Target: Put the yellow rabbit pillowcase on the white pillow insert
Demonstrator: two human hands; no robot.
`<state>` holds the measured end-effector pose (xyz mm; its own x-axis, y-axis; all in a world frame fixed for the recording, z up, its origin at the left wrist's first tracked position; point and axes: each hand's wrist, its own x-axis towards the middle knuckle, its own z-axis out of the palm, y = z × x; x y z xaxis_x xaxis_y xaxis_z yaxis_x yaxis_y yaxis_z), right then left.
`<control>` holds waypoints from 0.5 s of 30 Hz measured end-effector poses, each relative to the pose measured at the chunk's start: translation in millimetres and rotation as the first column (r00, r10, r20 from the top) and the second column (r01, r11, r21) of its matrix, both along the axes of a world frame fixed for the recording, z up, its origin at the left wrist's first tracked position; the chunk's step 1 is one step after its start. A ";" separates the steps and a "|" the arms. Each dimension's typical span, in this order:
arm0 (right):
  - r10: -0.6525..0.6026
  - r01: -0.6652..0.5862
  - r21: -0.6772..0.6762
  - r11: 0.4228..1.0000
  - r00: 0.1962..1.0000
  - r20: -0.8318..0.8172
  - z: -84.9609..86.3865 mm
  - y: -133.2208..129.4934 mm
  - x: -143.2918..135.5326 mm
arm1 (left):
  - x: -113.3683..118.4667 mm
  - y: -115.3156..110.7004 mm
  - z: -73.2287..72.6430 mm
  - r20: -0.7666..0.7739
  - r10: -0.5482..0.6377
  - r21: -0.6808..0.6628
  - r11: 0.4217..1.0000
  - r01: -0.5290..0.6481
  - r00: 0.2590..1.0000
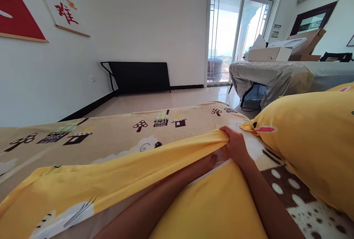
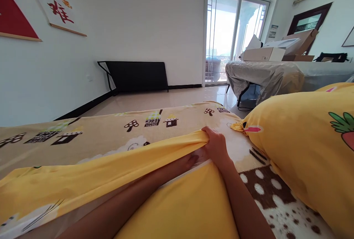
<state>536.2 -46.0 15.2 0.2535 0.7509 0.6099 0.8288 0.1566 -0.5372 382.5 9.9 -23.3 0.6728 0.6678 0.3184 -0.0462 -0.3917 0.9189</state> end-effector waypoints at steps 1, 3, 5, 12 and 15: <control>0.000 0.000 0.003 1.000 1.000 -0.004 -0.4 0.4 0.0 | -2.8 -2.3 4.5 -0.115 0.011 0.028 1.000 -0.008 0.993; -0.004 0.004 0.006 1.000 1.000 -0.012 -1.1 1.1 -0.1 | -4.2 -7.2 13.5 -0.320 0.078 0.075 0.996 -0.057 0.944; -0.007 0.007 0.001 1.000 1.000 -0.025 -1.2 1.6 -0.5 | -3.5 -12.7 22.4 -0.412 0.146 0.113 0.988 -0.109 0.900; 0.108 -0.118 -0.075 0.990 0.986 -0.131 7.0 -0.8 -0.4 | -11.5 -30.2 47.3 -0.318 -0.073 0.487 0.843 0.229 0.945; 0.219 -0.244 -0.114 0.963 0.955 -0.200 10.0 -2.3 1.2 | -8.1 -28.1 43.1 -0.312 0.037 0.489 0.863 0.127 0.949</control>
<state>537.4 -48.2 25.2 0.1609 0.8746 0.4573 0.6630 0.2474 -0.7065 374.4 -18.2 19.8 0.8152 0.4405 0.3761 0.1701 -0.8028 0.5715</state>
